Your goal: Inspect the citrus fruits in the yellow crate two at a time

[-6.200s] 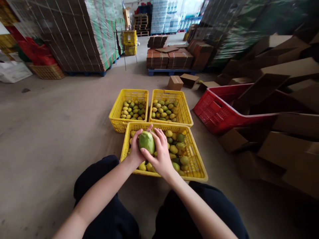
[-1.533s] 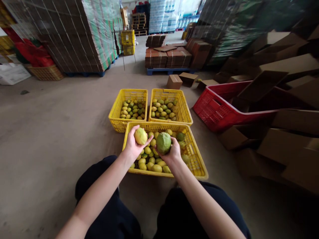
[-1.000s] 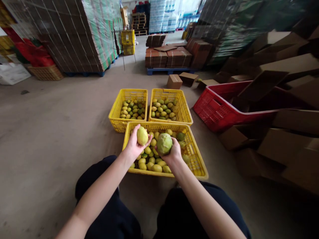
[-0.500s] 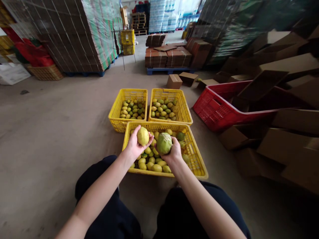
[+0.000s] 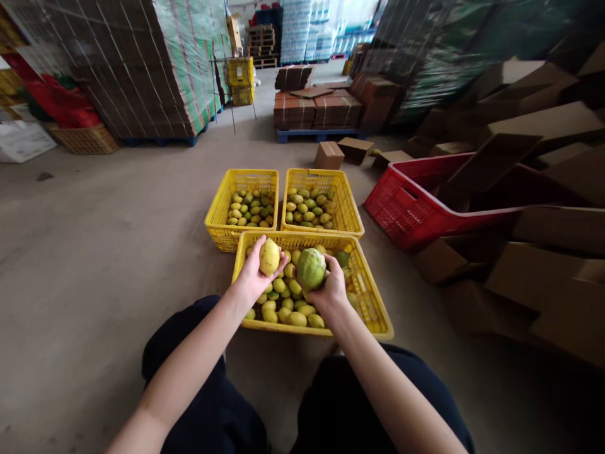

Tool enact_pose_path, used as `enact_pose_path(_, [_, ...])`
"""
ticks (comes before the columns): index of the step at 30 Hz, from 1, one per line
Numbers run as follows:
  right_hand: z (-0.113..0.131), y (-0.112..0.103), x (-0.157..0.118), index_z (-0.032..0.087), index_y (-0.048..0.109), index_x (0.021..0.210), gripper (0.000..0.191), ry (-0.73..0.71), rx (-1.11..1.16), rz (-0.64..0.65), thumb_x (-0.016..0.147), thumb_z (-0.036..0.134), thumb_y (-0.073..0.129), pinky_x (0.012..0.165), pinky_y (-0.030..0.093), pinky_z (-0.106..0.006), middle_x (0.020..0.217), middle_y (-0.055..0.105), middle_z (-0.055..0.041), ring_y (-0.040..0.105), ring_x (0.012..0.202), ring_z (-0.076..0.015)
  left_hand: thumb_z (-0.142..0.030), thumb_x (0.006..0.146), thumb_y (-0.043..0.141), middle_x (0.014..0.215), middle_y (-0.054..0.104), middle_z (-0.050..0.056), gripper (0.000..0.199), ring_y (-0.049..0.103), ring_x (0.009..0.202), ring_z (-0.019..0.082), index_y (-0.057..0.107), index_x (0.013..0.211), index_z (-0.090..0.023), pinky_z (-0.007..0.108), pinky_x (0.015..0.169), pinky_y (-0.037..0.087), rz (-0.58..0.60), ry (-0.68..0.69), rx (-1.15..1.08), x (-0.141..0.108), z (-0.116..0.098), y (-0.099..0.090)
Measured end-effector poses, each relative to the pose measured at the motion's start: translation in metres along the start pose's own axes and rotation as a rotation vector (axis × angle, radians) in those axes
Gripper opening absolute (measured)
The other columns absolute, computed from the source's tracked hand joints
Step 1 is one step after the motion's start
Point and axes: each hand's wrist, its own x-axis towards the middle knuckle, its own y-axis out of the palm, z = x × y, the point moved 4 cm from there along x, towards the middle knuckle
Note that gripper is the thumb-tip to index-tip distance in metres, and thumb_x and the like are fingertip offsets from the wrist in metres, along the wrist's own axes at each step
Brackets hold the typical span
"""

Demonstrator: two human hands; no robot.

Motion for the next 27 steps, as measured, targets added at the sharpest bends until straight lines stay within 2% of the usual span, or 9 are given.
enact_pose_path(2, [0.001,0.001,-0.001,0.02,0.057,0.067,0.021,0.011,0.006,0.017,0.083,0.025,0.046,0.056,0.056,-0.031,0.056,0.063,0.0014,0.059,0.05,-0.0146,-0.031,0.09,0.049,0.073,0.065,0.007,0.023,0.065,0.065,0.016,0.059,0.082,-0.012,0.031,0.06,0.06,0.018,-0.039,-0.027,0.0,0.001,0.0])
enact_pose_path(5, [0.001,0.0,-0.001,0.02,0.057,0.066,0.021,0.028,0.01,0.02,0.083,0.025,0.045,0.054,0.055,-0.03,0.055,0.063,0.0015,0.058,0.049,-0.0143,-0.026,0.093,0.039,0.074,0.066,0.008,0.026,0.065,0.065,0.016,0.059,0.083,-0.012,0.03,0.059,0.06,0.035,-0.078,-0.054,0.003,0.004,-0.001])
enact_pose_path(8, [0.001,-0.001,-0.002,0.019,0.057,0.068,0.021,0.058,-0.002,0.028,0.082,0.027,0.044,0.054,0.055,-0.031,0.055,0.062,-0.001,0.06,0.053,-0.0165,-0.025,0.092,0.041,0.069,0.064,0.006,0.025,0.065,0.062,0.016,0.059,0.08,-0.012,0.031,0.058,0.059,0.034,-0.101,-0.021,0.006,0.006,-0.001])
enact_pose_path(12, [0.004,0.002,-0.007,0.017,0.06,0.074,0.02,0.062,-0.016,0.1,0.081,0.028,0.045,0.057,0.056,-0.035,0.061,0.066,-0.0059,0.064,0.061,-0.0209,-0.028,0.089,0.046,0.066,0.063,0.005,0.023,0.064,0.061,0.017,0.059,0.077,-0.013,0.033,0.06,0.059,0.083,-0.156,0.01,0.008,0.009,0.002])
enact_pose_path(21, [0.01,0.014,-0.018,0.018,0.062,0.078,0.014,-0.125,-0.092,0.332,0.071,0.019,0.051,0.065,0.054,-0.032,0.068,0.065,-0.0015,0.063,0.066,-0.0188,-0.026,0.087,0.046,0.066,0.063,0.005,0.02,0.063,0.06,0.016,0.059,0.079,-0.014,0.029,0.058,0.056,0.059,-0.146,0.086,0.009,0.012,0.003])
enact_pose_path(27, [0.01,0.017,-0.02,0.02,0.063,0.078,0.019,-0.251,-0.153,0.402,0.064,0.015,0.051,0.065,0.05,-0.024,0.072,0.064,0.0028,0.058,0.066,-0.0137,-0.028,0.089,0.044,0.064,0.062,0.003,0.023,0.062,0.06,0.015,0.059,0.078,-0.014,0.027,0.06,0.055,0.04,-0.125,0.108,0.006,0.008,0.003])
